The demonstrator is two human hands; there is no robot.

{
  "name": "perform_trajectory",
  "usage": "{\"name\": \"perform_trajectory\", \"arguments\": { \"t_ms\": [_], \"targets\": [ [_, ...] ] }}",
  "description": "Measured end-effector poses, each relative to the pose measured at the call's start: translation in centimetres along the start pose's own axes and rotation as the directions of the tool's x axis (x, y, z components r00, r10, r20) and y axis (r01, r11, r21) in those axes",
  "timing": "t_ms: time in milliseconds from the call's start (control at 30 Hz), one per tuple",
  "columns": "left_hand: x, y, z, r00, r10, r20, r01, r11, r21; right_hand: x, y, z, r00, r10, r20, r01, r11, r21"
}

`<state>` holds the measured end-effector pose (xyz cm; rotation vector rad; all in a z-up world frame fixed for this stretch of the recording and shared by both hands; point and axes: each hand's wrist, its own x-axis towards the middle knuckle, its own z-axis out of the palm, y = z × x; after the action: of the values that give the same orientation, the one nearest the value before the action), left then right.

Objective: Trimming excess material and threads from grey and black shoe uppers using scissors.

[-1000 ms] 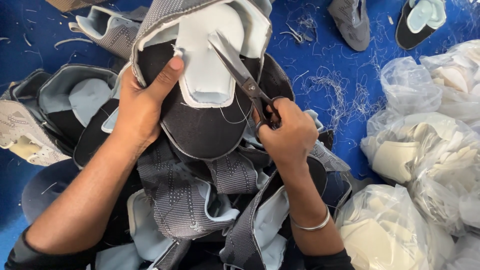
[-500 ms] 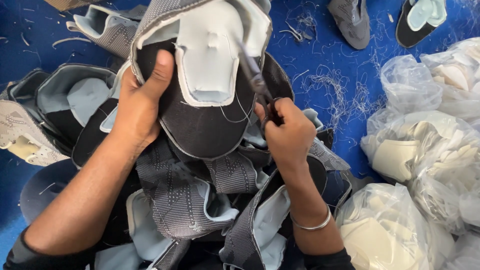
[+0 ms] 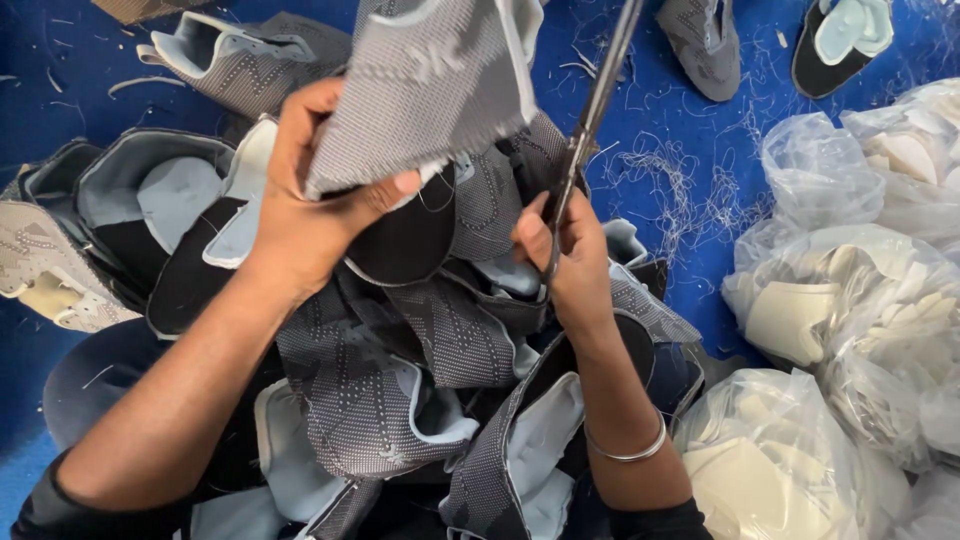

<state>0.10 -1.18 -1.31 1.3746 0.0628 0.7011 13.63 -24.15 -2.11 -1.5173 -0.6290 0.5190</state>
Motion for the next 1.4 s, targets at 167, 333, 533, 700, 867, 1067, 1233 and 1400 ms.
{"name": "perform_trajectory", "arguments": {
  "t_ms": [167, 333, 533, 700, 867, 1067, 1233, 1400],
  "targets": [
    [0.0, 0.2, 0.5, 0.995, -0.097, 0.03, 0.098, 0.995, -0.026, -0.1, 0.6, 0.7, 0.999, -0.012, 0.04, 0.008, 0.995, 0.102],
    [0.0, 0.4, 0.1, 0.997, -0.042, 0.06, 0.039, 0.998, 0.042, 0.1, 0.3, 0.7, 0.995, -0.094, 0.037, 0.082, 0.963, 0.259],
    [0.1, 0.3, 0.0, 0.999, 0.022, 0.034, -0.025, 0.998, 0.063, -2.2, -0.4, -1.5, 0.969, -0.239, 0.065, 0.143, 0.753, 0.642],
    [0.4, -0.9, 0.0, 0.986, -0.101, -0.136, 0.082, 0.986, -0.145, -6.5, -6.4, -3.6, 0.94, -0.336, 0.062, 0.087, 0.41, 0.908],
    [0.7, -1.4, 0.0, 0.975, -0.155, -0.162, 0.123, 0.974, -0.188, -6.4, -7.2, -4.5, 0.942, -0.327, 0.069, 0.09, 0.446, 0.891],
    [0.8, -1.6, 0.0, 0.973, -0.142, -0.18, 0.103, 0.972, -0.213, -6.2, -7.8, -5.2, 0.941, -0.327, 0.084, 0.089, 0.481, 0.872],
    [1.0, -1.8, 0.0, 0.964, -0.188, -0.187, 0.138, 0.958, -0.251, -5.1, -6.5, -6.2, 0.945, -0.314, 0.093, 0.088, 0.518, 0.851],
    [0.9, -1.9, 0.0, 0.967, -0.174, -0.184, 0.128, 0.962, -0.239, -4.2, 10.1, -10.6, 0.953, -0.285, 0.099, 0.079, 0.551, 0.831]
  ]
}}
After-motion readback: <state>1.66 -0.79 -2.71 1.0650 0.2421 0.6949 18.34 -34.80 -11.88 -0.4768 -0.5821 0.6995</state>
